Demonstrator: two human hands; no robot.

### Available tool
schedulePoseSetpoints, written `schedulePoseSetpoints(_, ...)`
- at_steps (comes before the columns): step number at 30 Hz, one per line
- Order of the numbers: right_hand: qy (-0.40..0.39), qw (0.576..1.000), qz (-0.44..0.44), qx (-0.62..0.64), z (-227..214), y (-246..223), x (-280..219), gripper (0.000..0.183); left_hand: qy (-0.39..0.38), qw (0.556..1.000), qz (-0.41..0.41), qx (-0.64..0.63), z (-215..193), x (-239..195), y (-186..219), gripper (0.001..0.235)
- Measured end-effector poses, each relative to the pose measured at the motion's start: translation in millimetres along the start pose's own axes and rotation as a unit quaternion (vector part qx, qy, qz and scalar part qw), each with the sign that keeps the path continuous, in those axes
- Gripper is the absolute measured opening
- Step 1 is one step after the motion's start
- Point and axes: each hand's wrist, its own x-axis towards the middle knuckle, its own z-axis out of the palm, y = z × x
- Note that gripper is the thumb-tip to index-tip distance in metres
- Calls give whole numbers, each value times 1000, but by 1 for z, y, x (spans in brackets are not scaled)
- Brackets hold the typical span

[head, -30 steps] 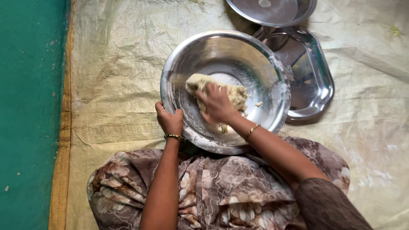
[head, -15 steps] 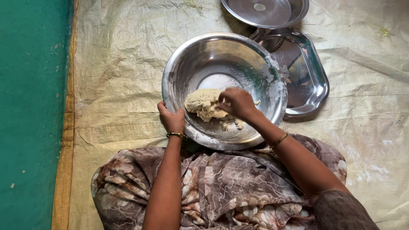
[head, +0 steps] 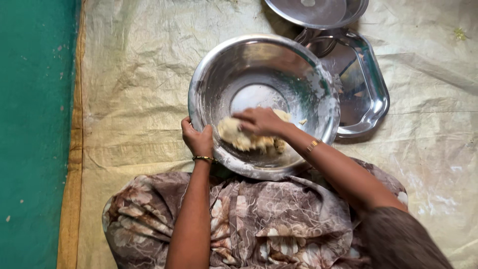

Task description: The person sits on a floor covering and kneads a crumbly dough-like mixture in a large metal bowl using both hands. The mixture is gradually combined into a cohesive mass.

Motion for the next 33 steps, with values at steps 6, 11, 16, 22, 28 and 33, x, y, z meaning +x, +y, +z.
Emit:
schedulePoseSetpoints(6, 85, 967, -114, -212, 11, -2, -77, 57, -14, 999, -24, -20, -1, 0, 3, 43)
schedulePoseSetpoints(11, 128, 940, -112, -297, 13, -6, -95, 80, -23, 997, -74, 19, -3, -1, 13, 41)
schedulePoseSetpoints(16, 39, 954, -43, -295, 18, -11, -56, 91, -34, 997, -19, 72, -8, -1, 20, 46)
schedulePoseSetpoints(22, -36, 994, 93, -34, 12, 29, 7, 93, -62, 990, -74, 104, -4, 7, 17, 47)
schedulePoseSetpoints(28, -57, 996, 6, 73, -41, 59, 62, 98, -54, 998, 18, 31, -5, 9, 14, 43)
schedulePoseSetpoints(33, 58, 963, 87, -248, -45, 10, 44, 97, -69, 996, -39, 39, -2, 13, 15, 44)
